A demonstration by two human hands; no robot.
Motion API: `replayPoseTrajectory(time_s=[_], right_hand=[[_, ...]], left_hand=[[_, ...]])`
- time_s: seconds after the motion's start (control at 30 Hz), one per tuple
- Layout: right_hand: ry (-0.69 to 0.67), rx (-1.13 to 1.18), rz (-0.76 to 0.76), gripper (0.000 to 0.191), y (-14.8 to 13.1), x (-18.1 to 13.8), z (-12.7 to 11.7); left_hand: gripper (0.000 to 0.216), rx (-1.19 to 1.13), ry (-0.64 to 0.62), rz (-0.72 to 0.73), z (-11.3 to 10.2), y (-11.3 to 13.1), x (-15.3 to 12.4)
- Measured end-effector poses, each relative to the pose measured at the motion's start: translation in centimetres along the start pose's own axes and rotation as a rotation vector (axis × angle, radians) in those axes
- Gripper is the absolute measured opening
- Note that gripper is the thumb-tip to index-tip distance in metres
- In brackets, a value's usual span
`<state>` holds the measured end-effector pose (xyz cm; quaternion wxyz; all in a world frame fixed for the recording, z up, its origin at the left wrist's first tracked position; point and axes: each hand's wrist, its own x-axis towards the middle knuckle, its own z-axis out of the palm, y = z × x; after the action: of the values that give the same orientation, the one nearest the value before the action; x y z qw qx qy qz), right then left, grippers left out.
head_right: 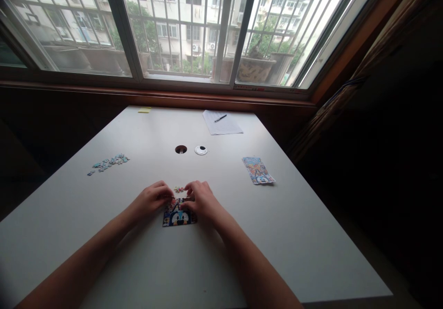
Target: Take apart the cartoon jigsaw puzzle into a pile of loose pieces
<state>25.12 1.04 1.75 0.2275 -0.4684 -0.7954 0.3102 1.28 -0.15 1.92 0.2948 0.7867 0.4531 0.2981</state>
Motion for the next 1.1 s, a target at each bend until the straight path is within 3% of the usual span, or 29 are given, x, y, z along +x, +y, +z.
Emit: replayPoseTrajectory(time_s=[0.13,0.33,0.67,0.87,1.1], right_hand=[[0.068,-0.083,-0.126,0.04,-0.9,-0.1,0.0],[0.169,-0.066,-0.173,0.006,-1.5,0.4,0.6],[0.163,0.169,-0.107,0.007,-0.9,0.6,0.6],[0.243,0.165,-0.213,0.004,-0.9,0.7,0.6],[0.281,0.135,-0.225,0.003,-1.0,0.5,0.5]], left_hand=[[0.014,-0.013,0.013,0.028,0.0,-0.3,0.1],[0.02,-0.054,0.047,0.045,0.5,-0.2,0.2],[0.02,-0.271,0.027,-0.13,-0.2,0.1,0.4],[0.024,-0.511,0.068,-0.258,-0.4,0.2,0.4],[0.025,-0.49,0.124,-0.288,-0.3,-0.4,0.4]])
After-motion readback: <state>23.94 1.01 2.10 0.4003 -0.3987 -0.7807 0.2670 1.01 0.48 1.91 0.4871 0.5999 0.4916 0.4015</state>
